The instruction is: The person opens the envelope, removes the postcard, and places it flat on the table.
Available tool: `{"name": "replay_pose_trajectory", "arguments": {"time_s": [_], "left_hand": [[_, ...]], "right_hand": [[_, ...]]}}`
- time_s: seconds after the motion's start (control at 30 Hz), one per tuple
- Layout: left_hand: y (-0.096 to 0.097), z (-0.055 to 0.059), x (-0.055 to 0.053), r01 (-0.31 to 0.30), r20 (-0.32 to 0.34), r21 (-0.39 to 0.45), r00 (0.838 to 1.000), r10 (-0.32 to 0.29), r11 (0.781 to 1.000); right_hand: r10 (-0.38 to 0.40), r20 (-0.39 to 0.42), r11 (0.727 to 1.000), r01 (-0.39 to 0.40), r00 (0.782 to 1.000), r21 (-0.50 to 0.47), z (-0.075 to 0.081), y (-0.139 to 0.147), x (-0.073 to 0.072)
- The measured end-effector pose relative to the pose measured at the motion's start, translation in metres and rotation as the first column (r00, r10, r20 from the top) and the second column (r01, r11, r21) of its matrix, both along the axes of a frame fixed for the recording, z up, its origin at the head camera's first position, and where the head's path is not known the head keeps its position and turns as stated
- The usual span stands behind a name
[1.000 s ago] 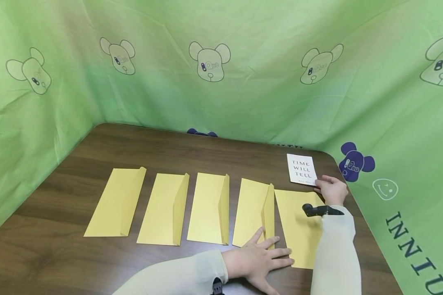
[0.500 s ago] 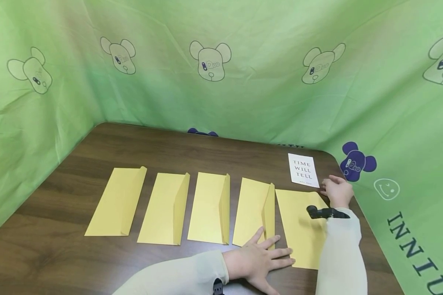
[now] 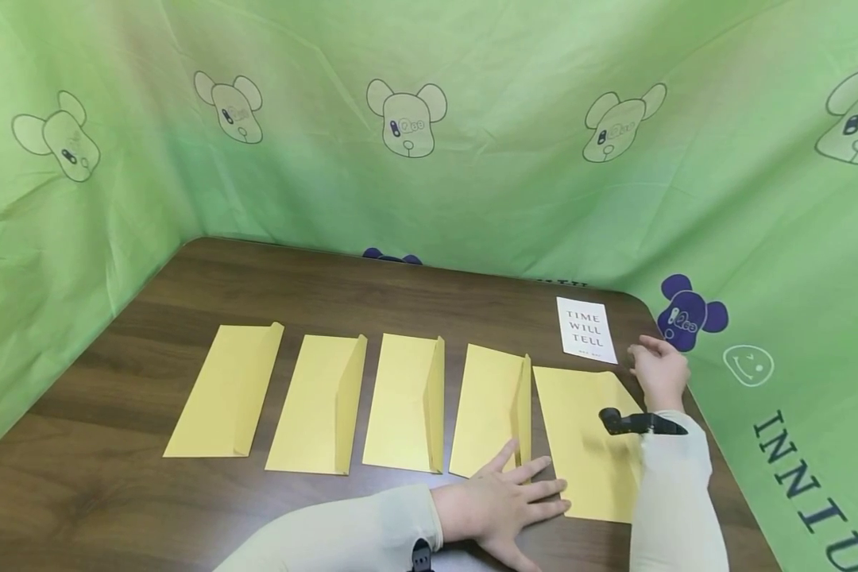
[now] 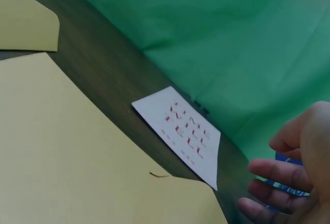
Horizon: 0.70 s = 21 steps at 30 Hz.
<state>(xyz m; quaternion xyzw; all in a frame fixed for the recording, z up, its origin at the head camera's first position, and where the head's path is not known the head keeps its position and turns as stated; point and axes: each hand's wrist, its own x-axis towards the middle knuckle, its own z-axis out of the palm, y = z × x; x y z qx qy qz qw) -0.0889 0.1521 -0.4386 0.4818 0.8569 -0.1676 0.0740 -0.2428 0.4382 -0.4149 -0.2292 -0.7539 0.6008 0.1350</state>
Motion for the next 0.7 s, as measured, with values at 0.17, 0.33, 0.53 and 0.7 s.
{"name": "replay_pose_trajectory", "arguments": {"time_s": [0.17, 0.33, 0.53, 0.7], "left_hand": [[0.001, 0.001, -0.001, 0.064, -0.065, 0.025, 0.996, -0.062, 0.998], [-0.002, 0.003, -0.006, 0.107, -0.13, 0.066, 0.987, -0.098, 0.992], [-0.008, 0.012, -0.015, 0.095, -0.151, 0.116, 0.986, -0.077, 0.989], [-0.018, 0.021, -0.023, 0.08, -0.154, 0.133, 0.986, -0.059, 0.988]], "right_hand": [[0.058, -0.06, 0.998, -0.057, 0.997, 0.012, 0.005, -0.007, 0.005], [0.121, -0.109, 0.992, -0.122, 0.987, -0.003, 0.017, -0.021, 0.013], [0.173, -0.118, 0.984, -0.165, 0.978, 0.074, 0.012, -0.018, 0.01], [0.207, -0.123, 0.969, -0.186, 0.971, 0.164, -0.001, -0.008, 0.006]]}}
